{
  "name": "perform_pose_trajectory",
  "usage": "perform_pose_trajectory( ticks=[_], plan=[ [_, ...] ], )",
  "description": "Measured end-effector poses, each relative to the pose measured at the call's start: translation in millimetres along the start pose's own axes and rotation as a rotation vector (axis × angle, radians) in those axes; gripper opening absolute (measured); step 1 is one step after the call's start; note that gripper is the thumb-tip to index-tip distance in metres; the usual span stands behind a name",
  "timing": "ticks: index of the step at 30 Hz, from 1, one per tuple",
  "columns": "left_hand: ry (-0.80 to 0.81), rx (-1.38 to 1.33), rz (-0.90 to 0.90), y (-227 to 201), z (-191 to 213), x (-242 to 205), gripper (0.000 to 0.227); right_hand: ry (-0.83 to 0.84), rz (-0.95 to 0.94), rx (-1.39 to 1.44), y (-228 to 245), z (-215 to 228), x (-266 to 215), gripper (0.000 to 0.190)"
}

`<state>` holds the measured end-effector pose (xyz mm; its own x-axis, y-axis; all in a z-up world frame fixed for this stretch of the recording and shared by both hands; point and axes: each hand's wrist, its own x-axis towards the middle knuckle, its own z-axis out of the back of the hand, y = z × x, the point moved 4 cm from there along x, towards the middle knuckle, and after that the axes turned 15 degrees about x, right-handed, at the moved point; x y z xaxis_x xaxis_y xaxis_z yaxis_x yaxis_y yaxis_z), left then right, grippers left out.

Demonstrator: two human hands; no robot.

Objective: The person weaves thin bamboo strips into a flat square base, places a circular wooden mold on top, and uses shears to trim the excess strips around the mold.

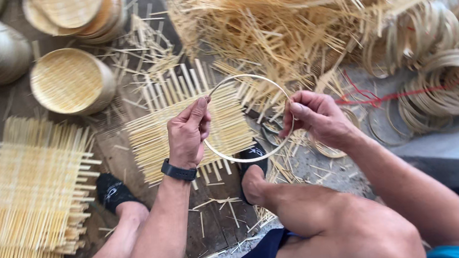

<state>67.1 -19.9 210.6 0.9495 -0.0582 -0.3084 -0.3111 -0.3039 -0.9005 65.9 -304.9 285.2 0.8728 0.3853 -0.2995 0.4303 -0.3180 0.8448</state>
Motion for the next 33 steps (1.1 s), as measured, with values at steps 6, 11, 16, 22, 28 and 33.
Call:
perform_pose_trajectory(
  ticks=[6,11,16,22,28,33],
  plan=[
    [-0.073,-0.025,0.099,-23,17,-42,0.02,0.199,0.759,-1.246,45,-107,21,0.046],
    [-0.041,-0.024,0.168,-22,18,-59,0.028,0.403,0.77,-1.369,24,-161,50,0.018],
    [0.221,-0.055,0.329,-13,37,-40,0.079,0.648,0.82,-1.331,-19,-189,61,0.016],
    [0.07,0.059,0.372,-4,50,-44,0.083,0.465,0.821,-1.381,-57,-202,65,0.014],
    [-0.002,0.079,0.375,8,68,-39,0.082,0.375,0.707,-1.365,-81,-196,75,0.005],
    [-0.105,-0.111,0.006,0,107,-28,0.047,0.055,0.169,-0.591,-60,-144,112,0.039]
  ],
)
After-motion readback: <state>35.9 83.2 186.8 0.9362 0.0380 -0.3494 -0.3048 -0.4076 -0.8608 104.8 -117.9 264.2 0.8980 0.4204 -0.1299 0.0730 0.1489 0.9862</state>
